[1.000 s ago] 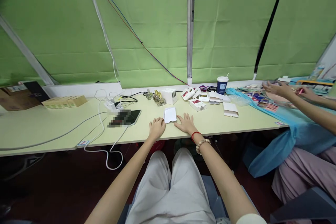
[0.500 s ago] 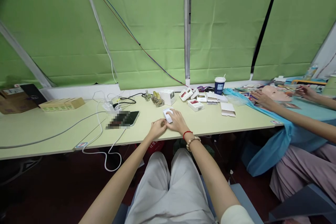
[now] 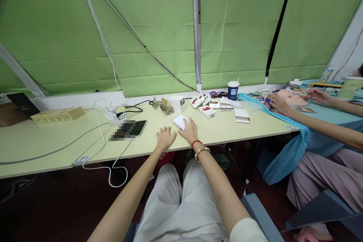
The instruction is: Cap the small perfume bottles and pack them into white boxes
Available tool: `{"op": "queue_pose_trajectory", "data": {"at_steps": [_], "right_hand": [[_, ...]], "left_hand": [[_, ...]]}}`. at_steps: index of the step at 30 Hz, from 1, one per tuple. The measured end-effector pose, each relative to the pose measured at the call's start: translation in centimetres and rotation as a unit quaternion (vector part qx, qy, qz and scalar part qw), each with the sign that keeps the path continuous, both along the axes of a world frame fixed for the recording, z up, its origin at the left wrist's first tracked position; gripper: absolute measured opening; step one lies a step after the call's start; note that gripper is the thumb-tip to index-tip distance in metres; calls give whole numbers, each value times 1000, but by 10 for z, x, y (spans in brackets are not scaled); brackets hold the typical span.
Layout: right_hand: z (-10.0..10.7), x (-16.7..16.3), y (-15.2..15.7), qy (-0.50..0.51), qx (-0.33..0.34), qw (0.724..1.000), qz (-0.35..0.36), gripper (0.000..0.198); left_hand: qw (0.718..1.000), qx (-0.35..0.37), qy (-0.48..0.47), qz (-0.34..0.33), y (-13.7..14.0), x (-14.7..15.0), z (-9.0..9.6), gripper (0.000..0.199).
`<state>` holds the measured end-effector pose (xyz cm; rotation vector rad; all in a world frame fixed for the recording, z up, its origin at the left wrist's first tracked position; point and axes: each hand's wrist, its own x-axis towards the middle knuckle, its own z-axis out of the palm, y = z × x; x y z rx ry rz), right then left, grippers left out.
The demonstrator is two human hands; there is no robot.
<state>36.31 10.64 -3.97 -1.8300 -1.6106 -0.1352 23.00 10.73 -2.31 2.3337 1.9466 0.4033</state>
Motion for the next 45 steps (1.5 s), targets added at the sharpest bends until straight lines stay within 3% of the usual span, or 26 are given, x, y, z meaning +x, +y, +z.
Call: {"op": "queue_pose_trajectory", "data": {"at_steps": [5, 10, 13, 21, 39, 45], "right_hand": [[1, 1, 1, 11, 31, 999, 24, 47], [9, -1, -8, 2, 155, 981, 120, 29], [12, -1, -13, 16, 188, 972, 140, 24], [13, -2, -14, 17, 188, 973, 129, 22], [13, -4, -17, 28, 161, 981, 106, 22], [14, -2, -17, 44, 125, 984, 121, 25]], "left_hand": [[999, 26, -18, -6, 1, -1, -2, 55], [989, 68, -132, -19, 1, -3, -3, 69], [977, 112, -179, -32, 2, -6, -3, 71], [976, 114, -183, -39, 7, -8, -5, 42], [975, 127, -180, -31, 2, -7, 1, 36], [956, 185, -229, -24, 0, -8, 5, 37]]}}
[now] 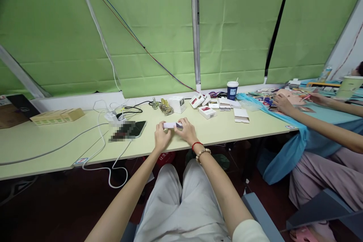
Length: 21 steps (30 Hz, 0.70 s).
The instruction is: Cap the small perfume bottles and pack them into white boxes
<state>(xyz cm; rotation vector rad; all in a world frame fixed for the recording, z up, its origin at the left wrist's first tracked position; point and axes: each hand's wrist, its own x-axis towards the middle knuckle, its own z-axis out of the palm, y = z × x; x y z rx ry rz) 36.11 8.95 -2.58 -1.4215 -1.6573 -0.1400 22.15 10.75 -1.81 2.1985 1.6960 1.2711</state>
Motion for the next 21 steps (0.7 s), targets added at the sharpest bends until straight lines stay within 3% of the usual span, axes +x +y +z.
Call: {"op": "queue_pose_trajectory", "data": {"at_steps": [6, 10, 17, 21], "right_hand": [[2, 1, -3, -32, -19, 998, 51, 35], [2, 1, -2, -33, -13, 999, 34, 40], [-3, 0, 6, -80, -59, 995, 6, 27], [-3, 0, 7, -95, -85, 992, -10, 19]], "left_hand": [[994, 18, -105, 25, 2, -4, 0, 36], [988, -9, -155, 13, 2, -5, 0, 48], [988, -71, -140, -9, 5, -6, -3, 60], [987, -103, -122, 12, 6, -5, -3, 68]]}}
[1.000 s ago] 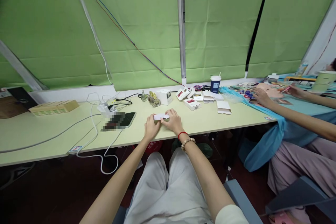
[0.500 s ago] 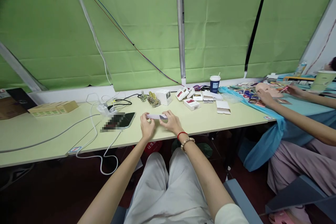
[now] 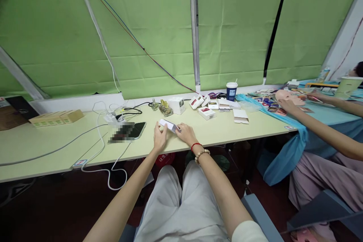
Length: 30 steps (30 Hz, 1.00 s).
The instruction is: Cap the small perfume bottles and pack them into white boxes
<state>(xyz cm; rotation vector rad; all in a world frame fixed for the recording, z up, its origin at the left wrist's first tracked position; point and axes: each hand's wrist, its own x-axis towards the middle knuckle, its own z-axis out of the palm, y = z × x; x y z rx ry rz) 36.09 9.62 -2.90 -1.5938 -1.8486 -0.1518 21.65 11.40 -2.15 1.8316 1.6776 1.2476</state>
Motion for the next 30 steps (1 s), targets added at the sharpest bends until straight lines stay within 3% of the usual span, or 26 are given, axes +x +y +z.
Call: {"op": "queue_pose_trajectory", "data": {"at_steps": [4, 14, 20, 23, 27, 30], "right_hand": [[0, 0, -1, 15, 7, 1000, -4, 22], [-5, 3, 3, 34, 58, 998, 8, 39], [-4, 0, 1, -10, -15, 996, 86, 39], [-2, 0, -1, 35, -25, 994, 98, 48], [-2, 4, 1, 135, -60, 978, 147, 46], [-5, 4, 4, 145, -77, 977, 134, 49]], "left_hand": [[996, -47, 70, -24, -1, 2, 2, 66], [990, -18, 112, -78, -4, 3, 4, 52], [996, -27, 49, -71, 0, -1, 3, 52], [998, -17, 38, -51, 2, -1, 0, 46], [997, -18, 3, -69, 0, -2, 1, 43], [996, -23, 21, -85, -3, -2, 4, 47]]}}
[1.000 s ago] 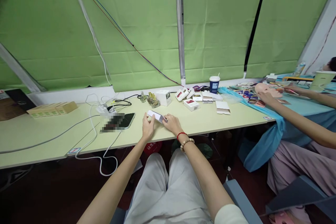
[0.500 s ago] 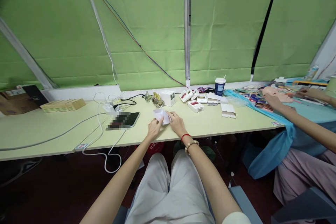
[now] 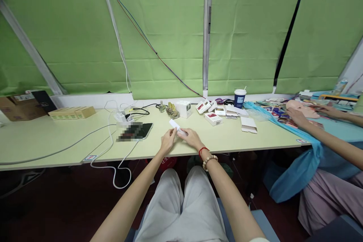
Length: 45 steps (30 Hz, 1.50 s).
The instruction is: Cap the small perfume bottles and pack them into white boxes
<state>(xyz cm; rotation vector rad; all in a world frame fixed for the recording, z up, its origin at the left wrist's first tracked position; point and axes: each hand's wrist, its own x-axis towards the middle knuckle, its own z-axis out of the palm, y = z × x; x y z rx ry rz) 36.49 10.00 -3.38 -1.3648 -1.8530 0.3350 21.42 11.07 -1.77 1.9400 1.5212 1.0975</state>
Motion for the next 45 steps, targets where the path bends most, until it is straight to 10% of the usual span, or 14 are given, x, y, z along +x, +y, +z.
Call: {"op": "queue_pose_trajectory", "data": {"at_steps": [45], "right_hand": [[-1, -6, -5, -10, 52, 990, -134, 44]], "left_hand": [[994, 2, 112, 9, 1, 5, -1, 40]]}}
